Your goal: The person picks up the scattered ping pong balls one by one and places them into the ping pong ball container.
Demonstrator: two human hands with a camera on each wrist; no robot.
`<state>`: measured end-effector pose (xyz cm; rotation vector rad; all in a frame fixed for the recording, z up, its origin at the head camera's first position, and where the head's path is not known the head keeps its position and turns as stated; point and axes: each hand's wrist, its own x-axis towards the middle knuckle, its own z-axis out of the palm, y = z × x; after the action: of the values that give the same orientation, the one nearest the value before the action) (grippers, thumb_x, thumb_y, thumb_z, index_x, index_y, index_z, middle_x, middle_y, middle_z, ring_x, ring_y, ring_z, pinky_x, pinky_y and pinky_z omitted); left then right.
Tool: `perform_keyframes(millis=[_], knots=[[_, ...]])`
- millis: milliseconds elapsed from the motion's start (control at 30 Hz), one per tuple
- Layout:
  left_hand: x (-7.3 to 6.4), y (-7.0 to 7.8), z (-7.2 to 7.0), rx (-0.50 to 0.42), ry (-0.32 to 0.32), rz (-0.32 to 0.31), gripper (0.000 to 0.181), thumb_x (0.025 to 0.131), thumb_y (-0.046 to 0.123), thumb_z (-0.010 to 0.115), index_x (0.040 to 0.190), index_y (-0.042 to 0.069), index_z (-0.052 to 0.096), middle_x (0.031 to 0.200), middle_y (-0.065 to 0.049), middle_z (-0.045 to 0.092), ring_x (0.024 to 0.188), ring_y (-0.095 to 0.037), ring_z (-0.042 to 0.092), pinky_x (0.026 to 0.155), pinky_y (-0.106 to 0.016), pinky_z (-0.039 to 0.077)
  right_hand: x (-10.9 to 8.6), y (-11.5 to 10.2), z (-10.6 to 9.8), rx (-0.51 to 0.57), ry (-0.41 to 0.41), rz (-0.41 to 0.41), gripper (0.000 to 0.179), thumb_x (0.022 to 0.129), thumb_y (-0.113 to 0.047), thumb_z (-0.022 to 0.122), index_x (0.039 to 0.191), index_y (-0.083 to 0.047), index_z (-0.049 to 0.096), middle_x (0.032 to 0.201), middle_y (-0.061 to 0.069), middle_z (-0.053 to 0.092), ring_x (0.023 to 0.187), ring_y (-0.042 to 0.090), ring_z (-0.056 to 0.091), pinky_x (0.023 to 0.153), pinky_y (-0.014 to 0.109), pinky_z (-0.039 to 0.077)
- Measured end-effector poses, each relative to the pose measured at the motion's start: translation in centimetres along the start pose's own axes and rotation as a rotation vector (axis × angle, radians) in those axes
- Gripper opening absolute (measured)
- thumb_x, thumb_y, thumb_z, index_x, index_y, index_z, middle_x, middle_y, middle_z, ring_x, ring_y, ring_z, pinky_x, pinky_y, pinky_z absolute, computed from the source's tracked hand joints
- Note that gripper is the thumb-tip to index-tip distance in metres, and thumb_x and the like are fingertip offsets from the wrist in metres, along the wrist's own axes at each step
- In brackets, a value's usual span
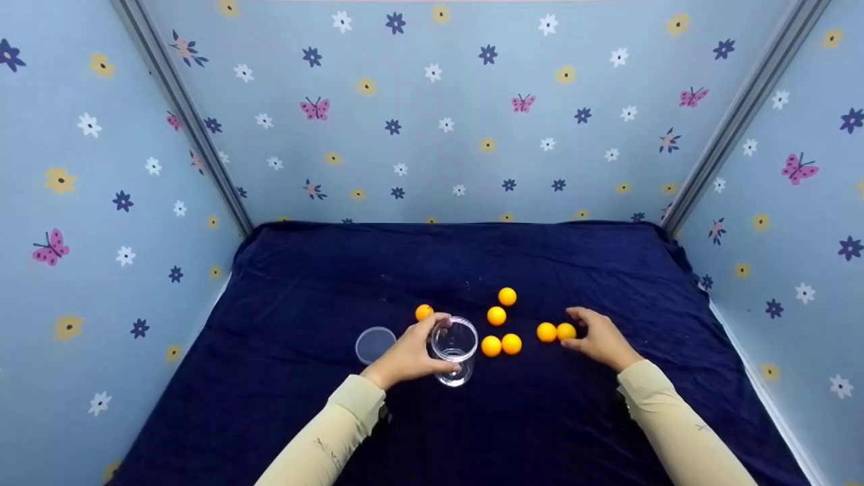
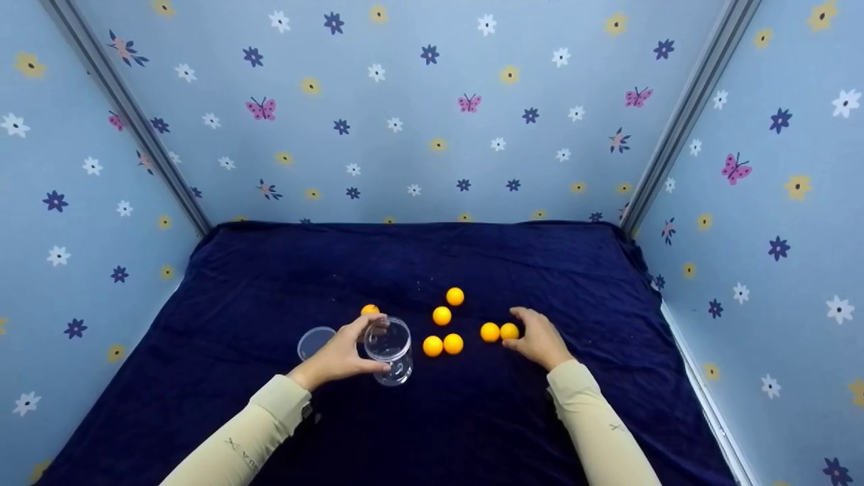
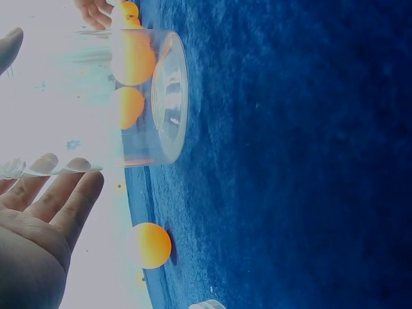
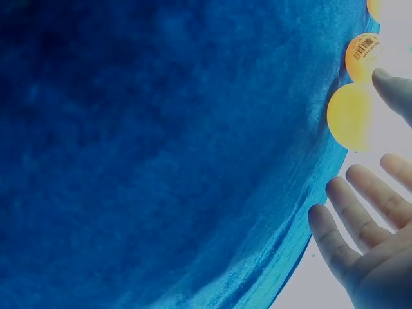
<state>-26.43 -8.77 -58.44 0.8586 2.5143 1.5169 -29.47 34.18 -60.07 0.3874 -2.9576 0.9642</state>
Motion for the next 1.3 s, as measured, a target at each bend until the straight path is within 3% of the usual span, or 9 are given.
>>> perform_keyframes(millis=[100,400,767,1067,1300], knots=[[-0.2,0.1,0.2,-0.008,-0.006,0.004,0.091,0.075,0.027,0.101,0.149,0.001,0.054,0.144,-0.025,0.066,0.133,-0.040,0.067,0.118,-0.051,0.051,0.2,0.0,0.1,-0.009,-0.019,0.004,0.068,0.086,-0.014,0.092,0.143,0.009,0.062,0.138,0.032,0.069,0.123,0.050,0.067,0.106,0.065,0.054],[-0.4,0.0,0.6,0.026,-0.007,-0.021,0.091,0.075,0.031,0.101,0.149,0.005,0.055,0.144,-0.012,0.069,0.130,-0.026,0.068,0.117,-0.046,0.052,0.5,0.2,0.3,-0.028,-0.028,-0.013,0.065,0.084,-0.013,0.093,0.138,0.011,0.065,0.131,0.030,0.072,0.114,0.045,0.070,0.101,0.062,0.056],[-0.5,-0.3,0.9,-0.018,-0.006,-0.011,0.089,0.076,0.028,0.100,0.147,0.003,0.055,0.142,-0.023,0.068,0.130,-0.038,0.068,0.117,-0.050,0.052,0.9,0.2,0.7,-0.033,-0.039,-0.004,0.054,0.087,-0.010,0.091,0.133,0.009,0.069,0.122,0.026,0.076,0.103,0.036,0.073,0.094,0.055,0.059],[-0.6,-0.2,0.8,-0.031,-0.007,-0.022,0.088,0.075,0.028,0.100,0.148,0.006,0.056,0.140,-0.022,0.070,0.126,-0.038,0.070,0.114,-0.049,0.054,1.1,0.1,0.9,-0.065,-0.019,-0.044,0.044,0.086,-0.005,0.089,0.125,0.008,0.074,0.116,0.024,0.078,0.099,0.033,0.073,0.090,0.051,0.058],[-0.6,-0.3,0.8,-0.033,-0.005,-0.019,0.088,0.075,0.028,0.100,0.147,0.004,0.056,0.140,-0.023,0.070,0.125,-0.039,0.071,0.112,-0.049,0.055,1.2,-0.3,0.2,-0.047,-0.025,-0.023,0.043,0.087,-0.004,0.088,0.126,0.008,0.073,0.120,0.025,0.077,0.104,0.036,0.073,0.094,0.054,0.059]])
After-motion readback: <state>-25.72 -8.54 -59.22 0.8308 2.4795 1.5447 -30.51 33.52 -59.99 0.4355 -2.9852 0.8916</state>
